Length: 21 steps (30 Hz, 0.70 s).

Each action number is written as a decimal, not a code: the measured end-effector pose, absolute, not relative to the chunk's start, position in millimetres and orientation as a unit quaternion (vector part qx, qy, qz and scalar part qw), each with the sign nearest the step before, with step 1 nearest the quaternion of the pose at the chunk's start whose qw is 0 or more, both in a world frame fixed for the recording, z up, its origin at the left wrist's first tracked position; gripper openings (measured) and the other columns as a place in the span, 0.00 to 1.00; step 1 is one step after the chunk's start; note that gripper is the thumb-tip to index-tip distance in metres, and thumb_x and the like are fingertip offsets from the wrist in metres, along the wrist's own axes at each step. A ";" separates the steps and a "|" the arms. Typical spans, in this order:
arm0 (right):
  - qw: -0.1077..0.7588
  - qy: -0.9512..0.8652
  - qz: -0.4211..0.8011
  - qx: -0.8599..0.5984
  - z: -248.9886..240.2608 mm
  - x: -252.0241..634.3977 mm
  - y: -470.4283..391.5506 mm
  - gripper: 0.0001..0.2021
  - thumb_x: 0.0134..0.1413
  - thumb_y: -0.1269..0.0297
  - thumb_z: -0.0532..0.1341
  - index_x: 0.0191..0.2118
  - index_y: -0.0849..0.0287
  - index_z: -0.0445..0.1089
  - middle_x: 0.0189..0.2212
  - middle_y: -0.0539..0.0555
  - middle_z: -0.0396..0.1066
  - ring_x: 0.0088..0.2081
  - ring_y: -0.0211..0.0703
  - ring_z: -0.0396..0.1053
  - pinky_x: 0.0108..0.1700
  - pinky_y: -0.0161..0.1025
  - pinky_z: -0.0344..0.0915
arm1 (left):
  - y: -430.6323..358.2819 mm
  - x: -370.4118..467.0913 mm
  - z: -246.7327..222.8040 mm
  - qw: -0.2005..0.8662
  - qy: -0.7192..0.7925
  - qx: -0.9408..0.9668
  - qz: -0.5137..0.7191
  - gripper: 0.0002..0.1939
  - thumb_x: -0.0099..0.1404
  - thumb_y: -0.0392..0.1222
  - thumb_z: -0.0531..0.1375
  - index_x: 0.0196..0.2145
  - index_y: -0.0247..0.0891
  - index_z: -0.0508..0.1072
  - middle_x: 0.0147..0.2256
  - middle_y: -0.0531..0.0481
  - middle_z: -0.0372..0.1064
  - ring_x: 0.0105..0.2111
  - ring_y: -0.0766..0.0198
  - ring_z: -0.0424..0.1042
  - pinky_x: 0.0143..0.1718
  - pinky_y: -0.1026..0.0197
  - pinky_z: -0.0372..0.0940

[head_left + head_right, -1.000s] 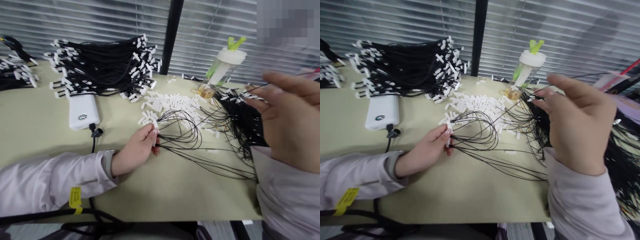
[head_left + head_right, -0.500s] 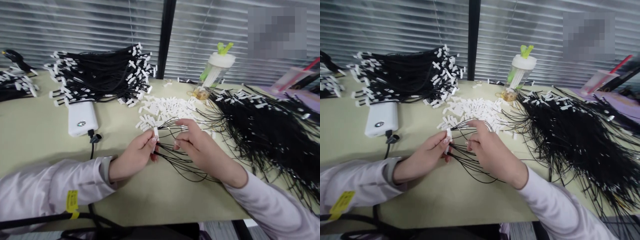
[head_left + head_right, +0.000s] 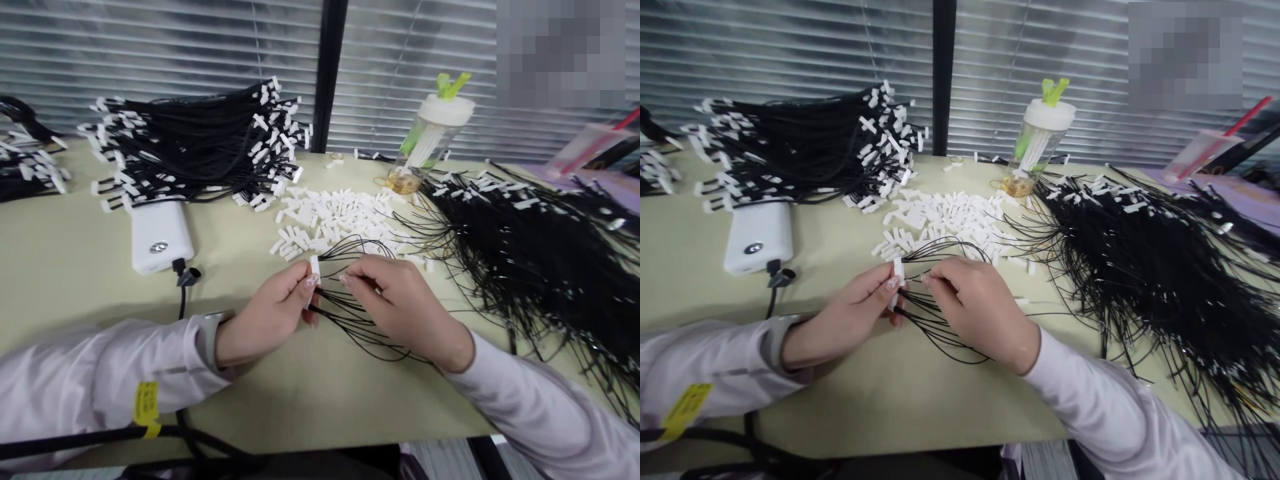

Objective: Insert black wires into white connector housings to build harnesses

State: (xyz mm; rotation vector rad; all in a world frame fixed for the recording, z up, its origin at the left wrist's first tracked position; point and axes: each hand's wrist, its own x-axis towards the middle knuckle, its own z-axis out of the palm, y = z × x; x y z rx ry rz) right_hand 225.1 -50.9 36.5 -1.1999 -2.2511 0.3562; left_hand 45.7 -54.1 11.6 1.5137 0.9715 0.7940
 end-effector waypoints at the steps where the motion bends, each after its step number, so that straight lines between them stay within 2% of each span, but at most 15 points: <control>1: 0.277 -0.842 0.131 -0.445 36.6 224.7 -50.9 0.07 0.53 0.70 0.53 0.25 0.61 0.63 0.21 0.47 0.62 0.25 0.32 0.58 0.28 0.31 0.52 | -54.4 45.5 11.9 0.550 0.412 0.646 0.333 0.11 0.65 0.44 0.45 0.27 0.37 0.59 0.24 0.57 0.57 0.22 0.71 0.63 0.26 0.65 0.60; 9: 0.271 -0.855 0.122 -0.426 35.6 225.3 -50.0 0.05 0.53 0.71 0.53 0.29 0.60 0.64 0.23 0.48 0.65 0.27 0.33 0.60 0.30 0.31 0.54 | -54.7 46.5 12.4 0.562 0.403 0.644 0.327 0.11 0.65 0.45 0.46 0.28 0.37 0.59 0.25 0.56 0.57 0.22 0.70 0.64 0.25 0.65 0.61; 17: 0.256 -0.888 -0.031 -0.382 28.4 226.1 -49.5 0.08 0.55 0.69 0.50 0.28 0.61 0.65 0.23 0.51 0.63 0.27 0.36 0.58 0.30 0.34 0.54 | -52.8 48.1 12.5 0.573 0.387 0.654 0.307 0.11 0.65 0.45 0.46 0.28 0.38 0.59 0.23 0.56 0.57 0.22 0.70 0.62 0.24 0.66 0.61; 21: 0.260 -0.889 -0.020 -0.377 27.4 222.1 -50.4 0.09 0.55 0.69 0.50 0.28 0.60 0.64 0.23 0.51 0.63 0.27 0.36 0.58 0.30 0.34 0.54 | -53.9 47.6 12.6 0.572 0.390 0.654 0.305 0.11 0.64 0.44 0.46 0.27 0.37 0.59 0.23 0.56 0.58 0.21 0.71 0.62 0.23 0.67 0.61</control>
